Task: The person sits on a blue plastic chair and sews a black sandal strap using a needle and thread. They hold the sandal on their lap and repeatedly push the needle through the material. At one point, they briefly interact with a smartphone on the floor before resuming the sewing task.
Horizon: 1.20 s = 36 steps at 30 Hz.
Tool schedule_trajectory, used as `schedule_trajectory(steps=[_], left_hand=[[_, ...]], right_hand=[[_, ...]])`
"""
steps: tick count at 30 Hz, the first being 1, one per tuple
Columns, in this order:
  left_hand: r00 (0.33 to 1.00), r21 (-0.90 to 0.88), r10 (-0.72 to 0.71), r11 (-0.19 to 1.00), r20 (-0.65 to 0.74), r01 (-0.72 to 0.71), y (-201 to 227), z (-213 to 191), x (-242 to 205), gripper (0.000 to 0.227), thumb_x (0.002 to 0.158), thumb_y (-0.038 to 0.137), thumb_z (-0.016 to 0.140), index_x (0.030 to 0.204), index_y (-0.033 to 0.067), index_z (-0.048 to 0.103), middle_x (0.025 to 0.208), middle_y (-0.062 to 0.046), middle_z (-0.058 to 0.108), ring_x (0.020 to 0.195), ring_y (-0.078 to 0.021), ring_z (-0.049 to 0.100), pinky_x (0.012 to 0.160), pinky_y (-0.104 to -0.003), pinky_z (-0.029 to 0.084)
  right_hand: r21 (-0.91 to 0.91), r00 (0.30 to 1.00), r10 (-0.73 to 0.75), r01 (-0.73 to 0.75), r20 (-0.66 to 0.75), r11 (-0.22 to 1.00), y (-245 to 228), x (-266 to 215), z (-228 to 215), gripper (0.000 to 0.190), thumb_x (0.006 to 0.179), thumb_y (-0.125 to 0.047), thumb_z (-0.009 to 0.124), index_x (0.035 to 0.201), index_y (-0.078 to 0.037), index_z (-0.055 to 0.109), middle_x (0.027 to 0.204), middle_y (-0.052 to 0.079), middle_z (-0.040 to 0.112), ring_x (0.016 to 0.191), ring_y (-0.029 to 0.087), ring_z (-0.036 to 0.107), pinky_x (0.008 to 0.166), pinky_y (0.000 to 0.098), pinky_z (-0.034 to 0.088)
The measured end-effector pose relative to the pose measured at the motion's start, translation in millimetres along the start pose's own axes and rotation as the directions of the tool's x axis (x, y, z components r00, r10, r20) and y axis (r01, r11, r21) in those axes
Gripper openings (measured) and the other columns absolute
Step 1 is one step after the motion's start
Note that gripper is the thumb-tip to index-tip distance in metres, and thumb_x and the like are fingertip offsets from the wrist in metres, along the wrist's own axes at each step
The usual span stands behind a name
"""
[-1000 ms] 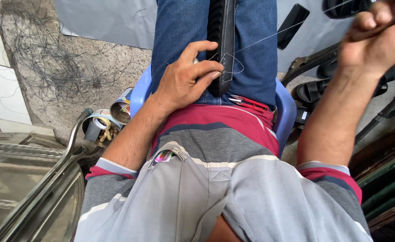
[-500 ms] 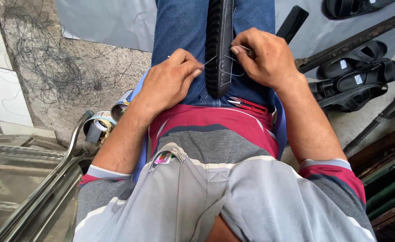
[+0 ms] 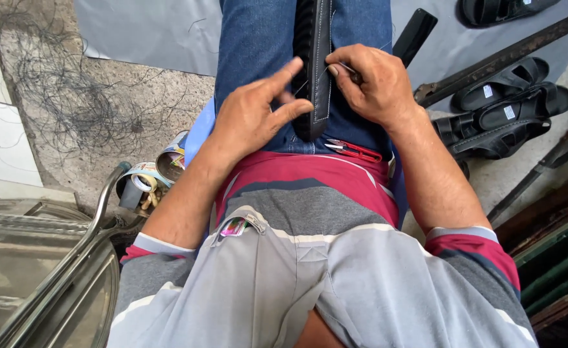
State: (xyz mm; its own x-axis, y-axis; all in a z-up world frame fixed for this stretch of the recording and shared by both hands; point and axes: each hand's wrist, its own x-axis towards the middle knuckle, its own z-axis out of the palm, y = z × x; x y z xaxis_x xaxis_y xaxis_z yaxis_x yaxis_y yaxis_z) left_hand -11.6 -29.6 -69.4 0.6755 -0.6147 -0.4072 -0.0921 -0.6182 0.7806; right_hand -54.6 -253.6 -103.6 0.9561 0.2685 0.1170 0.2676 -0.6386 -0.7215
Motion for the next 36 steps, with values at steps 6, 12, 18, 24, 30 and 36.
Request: schedule_trajectory(steps=[6, 12, 18, 24, 30, 36], left_hand=[[0.989, 0.04, 0.094, 0.994, 0.118, -0.099, -27, 9, 8, 0.047, 0.092, 0.02, 0.045, 0.136, 0.0327, 0.035, 0.075, -0.01, 0.063, 0.068, -0.0309, 0.06, 0.063, -0.037, 0.043], [0.994, 0.001, -0.103, 0.995, -0.024, 0.103, 4, 14, -7, 0.073, 0.087, 0.054, 0.049, 0.141, 0.0244, 0.01, 0.127, -0.002, 0.051, 0.078, -0.0199, 0.06, 0.072, -0.041, 0.047], [0.985, 0.099, -0.159, 0.981, -0.066, 0.165, 10, 38, 11, 0.099, 0.079, 0.058, 0.062, 0.142, 0.0126, 0.001, 0.15, -0.01, 0.019, 0.127, -0.0387, 0.035, 0.099, -0.051, 0.03], [0.955, -0.433, -0.283, 0.874, -0.088, 0.22, -28, 34, 4, 0.073, 0.068, 0.034, 0.067, 0.134, 0.0211, 0.04, 0.105, -0.011, 0.063, 0.098, -0.0294, 0.061, 0.08, -0.041, 0.048], [0.947, -0.907, 0.059, 0.275, -0.316, -0.319, -58, 1, -41, 0.046, 0.079, 0.012, 0.05, 0.124, 0.0054, 0.044, 0.102, -0.021, 0.06, 0.085, -0.0255, 0.063, 0.072, -0.037, 0.056], [0.776, -0.755, -0.05, 0.279, -0.628, -0.593, -16, -48, -62, 0.052, 0.082, 0.016, 0.047, 0.132, 0.0072, 0.036, 0.115, -0.024, 0.055, 0.098, -0.0298, 0.062, 0.082, -0.042, 0.057]], right_hand=[[-0.042, 0.998, -0.044, 0.042, -0.049, 0.998, 3, -4, 8, 0.006, 0.095, -0.005, 0.059, 0.099, -0.001, 0.06, 0.077, 0.008, 0.06, 0.066, 0.024, 0.059, 0.06, 0.0337, 0.046], [0.015, 0.986, 0.16, -0.159, -0.054, 0.987, -38, -14, -24, 0.022, 0.093, -0.011, 0.062, 0.114, -0.003, 0.057, 0.102, 0.015, 0.053, 0.093, 0.026, 0.055, 0.069, 0.0342, 0.048], [-0.084, 0.93, 0.272, -0.259, 0.248, 0.962, -71, -76, -25, 0.021, 0.083, -0.031, 0.064, 0.094, -0.014, 0.06, 0.088, 0.008, 0.056, 0.082, 0.027, 0.055, 0.067, 0.0387, 0.044], [-0.178, 0.863, 0.463, -0.433, 0.201, 0.884, -96, -115, -24, 0.031, 0.077, -0.033, 0.067, 0.105, -0.021, 0.059, 0.092, 0.006, 0.055, 0.089, 0.031, 0.058, 0.076, 0.0418, 0.049], [0.011, 0.823, 0.543, -0.552, 0.166, 0.833, -114, -138, -25, 0.041, 0.074, -0.019, 0.068, 0.114, -0.018, 0.057, 0.096, 0.014, 0.058, 0.097, 0.038, 0.057, 0.083, 0.0473, 0.046], [0.233, 0.675, 0.72, -0.683, -0.159, 0.692, -89, -131, -67, 0.041, 0.071, -0.017, 0.075, 0.111, -0.02, 0.065, 0.086, 0.004, 0.066, 0.082, 0.019, 0.063, 0.075, 0.0321, 0.048]])
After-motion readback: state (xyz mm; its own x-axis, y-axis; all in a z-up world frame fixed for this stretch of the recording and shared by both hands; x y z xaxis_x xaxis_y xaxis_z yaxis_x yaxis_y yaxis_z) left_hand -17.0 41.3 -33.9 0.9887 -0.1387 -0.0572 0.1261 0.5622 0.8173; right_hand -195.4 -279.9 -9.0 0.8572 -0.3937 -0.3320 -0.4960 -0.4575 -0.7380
